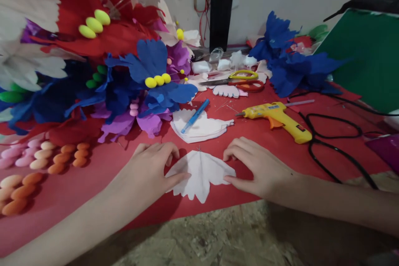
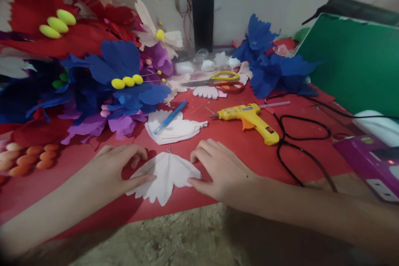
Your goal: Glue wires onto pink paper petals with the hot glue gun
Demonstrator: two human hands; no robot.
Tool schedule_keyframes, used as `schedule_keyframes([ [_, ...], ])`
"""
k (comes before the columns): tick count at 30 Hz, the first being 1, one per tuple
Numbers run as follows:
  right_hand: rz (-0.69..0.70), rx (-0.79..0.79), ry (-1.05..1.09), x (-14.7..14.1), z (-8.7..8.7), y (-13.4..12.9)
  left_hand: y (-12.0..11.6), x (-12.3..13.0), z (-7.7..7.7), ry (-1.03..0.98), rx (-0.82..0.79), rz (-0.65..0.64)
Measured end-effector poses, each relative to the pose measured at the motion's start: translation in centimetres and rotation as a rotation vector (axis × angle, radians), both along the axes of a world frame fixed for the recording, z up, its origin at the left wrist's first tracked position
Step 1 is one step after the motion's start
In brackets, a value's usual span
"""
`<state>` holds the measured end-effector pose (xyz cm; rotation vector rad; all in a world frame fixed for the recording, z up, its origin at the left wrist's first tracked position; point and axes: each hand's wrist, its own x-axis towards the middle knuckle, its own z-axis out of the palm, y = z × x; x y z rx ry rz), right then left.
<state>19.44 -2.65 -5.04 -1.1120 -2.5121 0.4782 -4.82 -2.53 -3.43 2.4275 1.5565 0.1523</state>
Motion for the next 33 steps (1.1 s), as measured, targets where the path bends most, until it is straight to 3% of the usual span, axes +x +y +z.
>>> schedule_keyframes([
  [10, -0.227, -0.342, -0.163, -1.1, 2.3, 0.6, 0.8, 0.5, 1.1, -0.068, -0.182, 0.006],
  [13, -0.227, -0.394, -0.044, -1.2, 2.3, 1.1, 0.7, 1.0, 1.9, -0.223, -0.212, 0.020],
  [16, -0.131, -0.441, 0.154, -1.1, 2.4, 1.6, 0.5, 1.5, 2.6, -0.477, -0.244, 0.066],
  [22, -0.073, -0.421, 0.304, -1.1, 3.3, 1.7, 0.7, 2.8, 3.2, -0.721, -0.428, 0.097],
  [27, -0.015, -0.395, 0.391, -1.3, 4.1, 1.6, 1.3, 4.3, 3.9, -0.798, -0.478, 0.153],
  [33, 0.012, -0.309, 0.418, -1.1, 4.9, 1.4, 1.1, 4.5, 3.8, -0.932, -0.539, 0.187],
])
